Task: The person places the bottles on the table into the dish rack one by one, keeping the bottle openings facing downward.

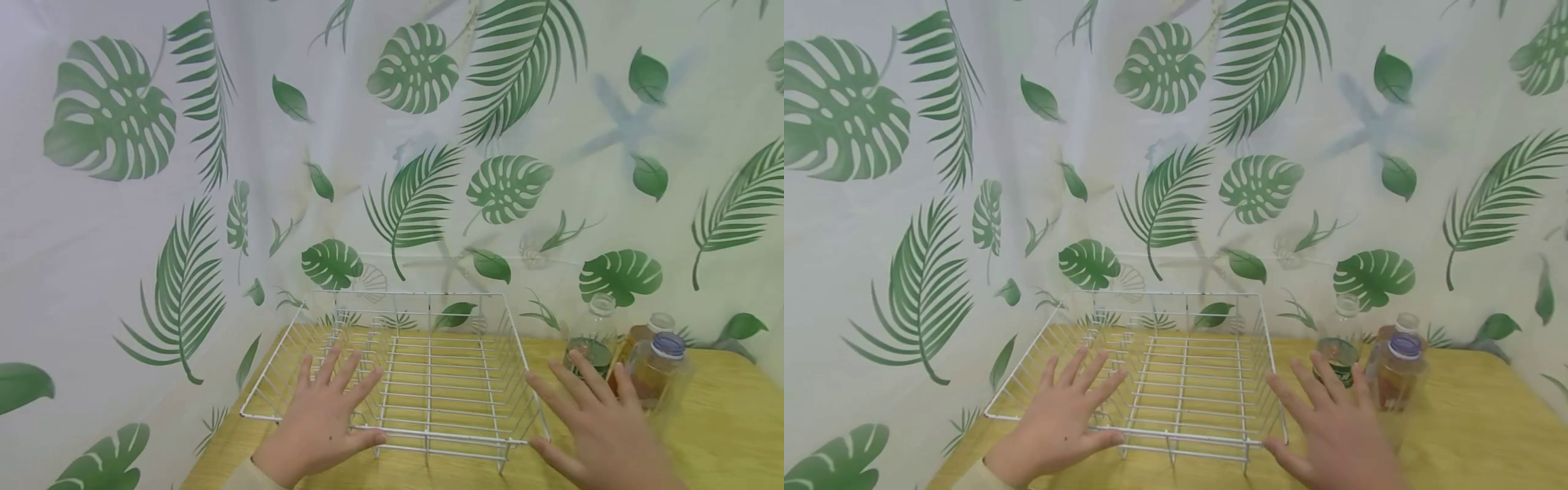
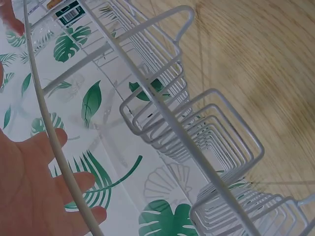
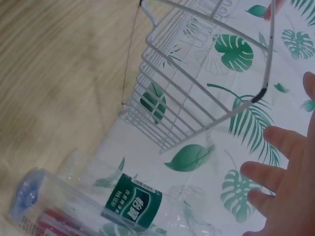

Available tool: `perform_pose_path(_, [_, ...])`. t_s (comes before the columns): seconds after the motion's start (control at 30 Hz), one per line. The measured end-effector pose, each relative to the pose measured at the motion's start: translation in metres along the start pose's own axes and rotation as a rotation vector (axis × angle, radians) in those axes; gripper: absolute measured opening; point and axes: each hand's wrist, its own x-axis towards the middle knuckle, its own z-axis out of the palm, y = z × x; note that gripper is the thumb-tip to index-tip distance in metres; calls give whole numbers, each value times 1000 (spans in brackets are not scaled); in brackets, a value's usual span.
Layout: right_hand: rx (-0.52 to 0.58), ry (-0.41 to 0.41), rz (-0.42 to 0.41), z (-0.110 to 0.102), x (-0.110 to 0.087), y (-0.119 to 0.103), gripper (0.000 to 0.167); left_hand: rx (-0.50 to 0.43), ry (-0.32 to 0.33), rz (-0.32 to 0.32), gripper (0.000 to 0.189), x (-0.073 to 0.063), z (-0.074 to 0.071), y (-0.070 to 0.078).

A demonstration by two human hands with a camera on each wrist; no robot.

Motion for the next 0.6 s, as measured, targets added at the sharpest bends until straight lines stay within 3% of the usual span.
perform_pose_path(0.17, [49, 95, -40, -7, -1, 5, 68, -6, 21, 9, 88, -1, 0, 1])
perform_pose_path(0.43, [149, 242, -68, -27, -3, 18, 72, -13, 0, -12, 89, -3, 2, -1])
perform_pose_path(0.5, [175, 263, -36, -33, -6, 23, 72, -16, 2, -12, 90, -3, 2, -1])
perform_pose_path(0.6, [194, 283, 76, -41, -15, 31, 65, -15, 5, -7, 91, -3, 3, -1])
